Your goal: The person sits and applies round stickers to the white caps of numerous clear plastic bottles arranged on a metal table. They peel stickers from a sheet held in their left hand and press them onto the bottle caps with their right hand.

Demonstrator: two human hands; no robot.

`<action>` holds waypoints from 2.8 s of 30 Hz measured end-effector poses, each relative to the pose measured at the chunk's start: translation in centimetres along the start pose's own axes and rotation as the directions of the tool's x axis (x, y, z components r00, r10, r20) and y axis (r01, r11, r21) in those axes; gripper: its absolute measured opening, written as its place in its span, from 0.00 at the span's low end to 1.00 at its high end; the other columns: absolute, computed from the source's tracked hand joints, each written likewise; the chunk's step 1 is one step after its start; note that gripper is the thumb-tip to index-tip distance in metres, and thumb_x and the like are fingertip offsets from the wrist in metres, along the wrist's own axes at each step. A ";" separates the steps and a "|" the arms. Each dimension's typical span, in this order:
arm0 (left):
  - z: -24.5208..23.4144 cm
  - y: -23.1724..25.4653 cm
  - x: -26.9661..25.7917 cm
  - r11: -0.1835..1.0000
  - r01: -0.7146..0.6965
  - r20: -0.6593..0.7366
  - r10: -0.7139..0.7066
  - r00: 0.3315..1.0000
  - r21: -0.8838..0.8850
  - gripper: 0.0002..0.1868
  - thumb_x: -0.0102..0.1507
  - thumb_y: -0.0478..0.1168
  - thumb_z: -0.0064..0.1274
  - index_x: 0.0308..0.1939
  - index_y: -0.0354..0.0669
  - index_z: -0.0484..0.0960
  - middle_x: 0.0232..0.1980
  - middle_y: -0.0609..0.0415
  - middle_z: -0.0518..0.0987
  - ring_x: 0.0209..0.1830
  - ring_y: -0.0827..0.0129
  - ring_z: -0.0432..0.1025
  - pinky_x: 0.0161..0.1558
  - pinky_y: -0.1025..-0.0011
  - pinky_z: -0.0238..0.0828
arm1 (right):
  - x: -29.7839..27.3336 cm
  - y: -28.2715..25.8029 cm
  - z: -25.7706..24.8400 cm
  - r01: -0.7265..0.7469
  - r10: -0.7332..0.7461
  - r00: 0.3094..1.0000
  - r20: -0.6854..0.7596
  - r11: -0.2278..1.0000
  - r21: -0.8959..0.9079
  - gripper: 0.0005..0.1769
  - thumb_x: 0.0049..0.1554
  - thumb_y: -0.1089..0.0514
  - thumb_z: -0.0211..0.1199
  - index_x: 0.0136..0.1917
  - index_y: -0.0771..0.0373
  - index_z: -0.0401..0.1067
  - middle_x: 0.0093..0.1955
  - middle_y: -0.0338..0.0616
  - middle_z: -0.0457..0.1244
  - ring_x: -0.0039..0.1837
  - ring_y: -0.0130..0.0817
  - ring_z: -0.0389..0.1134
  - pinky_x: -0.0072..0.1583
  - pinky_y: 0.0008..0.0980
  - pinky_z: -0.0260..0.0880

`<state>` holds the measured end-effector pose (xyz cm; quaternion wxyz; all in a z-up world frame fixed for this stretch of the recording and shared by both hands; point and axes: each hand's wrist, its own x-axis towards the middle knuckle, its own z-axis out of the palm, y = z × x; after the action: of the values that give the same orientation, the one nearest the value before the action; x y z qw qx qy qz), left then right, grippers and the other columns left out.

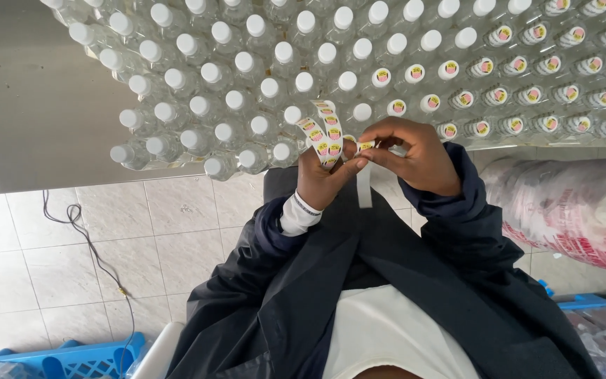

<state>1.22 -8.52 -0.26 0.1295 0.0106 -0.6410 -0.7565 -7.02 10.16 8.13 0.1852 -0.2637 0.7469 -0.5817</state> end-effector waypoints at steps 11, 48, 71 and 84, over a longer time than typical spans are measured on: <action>0.6 0.6 0.3 0.996 -0.024 -0.035 0.027 0.999 0.082 0.06 0.64 0.35 0.71 0.41 0.41 0.89 0.13 0.58 0.69 0.13 0.73 0.67 0.26 0.76 0.66 | -0.3 0.3 0.3 -0.050 0.051 0.999 -0.006 0.993 0.109 0.13 0.63 0.62 0.74 0.61 0.64 0.81 0.58 0.49 0.72 0.57 0.38 0.74 0.56 0.37 0.76; -0.9 1.8 -0.2 0.975 -0.070 0.053 0.060 0.997 0.211 0.20 0.69 0.41 0.64 0.24 0.47 0.75 0.22 0.66 0.69 0.24 0.78 0.61 0.32 0.73 0.57 | 8.0 11.9 -14.1 -0.191 0.069 0.962 -0.264 0.861 -0.472 0.11 0.77 0.53 0.62 0.63 0.61 0.79 0.63 0.48 0.71 0.54 0.51 0.69 0.54 0.60 0.74; -0.1 2.5 0.0 0.990 -0.050 0.112 0.035 0.993 0.129 0.24 0.69 0.37 0.64 0.22 0.47 0.68 0.22 0.65 0.65 0.26 0.78 0.59 0.32 0.72 0.57 | 7.8 18.9 -14.5 0.038 -0.263 0.936 -0.234 0.736 -0.675 0.23 0.80 0.41 0.56 0.79 0.54 0.65 0.64 0.42 0.66 0.57 0.62 0.65 0.67 0.77 0.65; 0.0 1.8 -0.2 0.992 -0.009 0.128 -0.007 0.992 0.126 0.19 0.69 0.40 0.64 0.25 0.46 0.75 0.26 0.65 0.74 0.29 0.76 0.66 0.35 0.71 0.63 | 7.9 19.9 -14.0 0.065 -0.382 0.903 -0.195 0.573 -0.817 0.26 0.80 0.33 0.48 0.67 0.50 0.78 0.59 0.40 0.69 0.54 0.65 0.66 0.66 0.87 0.58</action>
<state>1.78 -8.78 1.48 0.0876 -0.0301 -0.6946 -0.7134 -25.05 19.84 -7.32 -0.1641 -0.3037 0.9061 -0.2447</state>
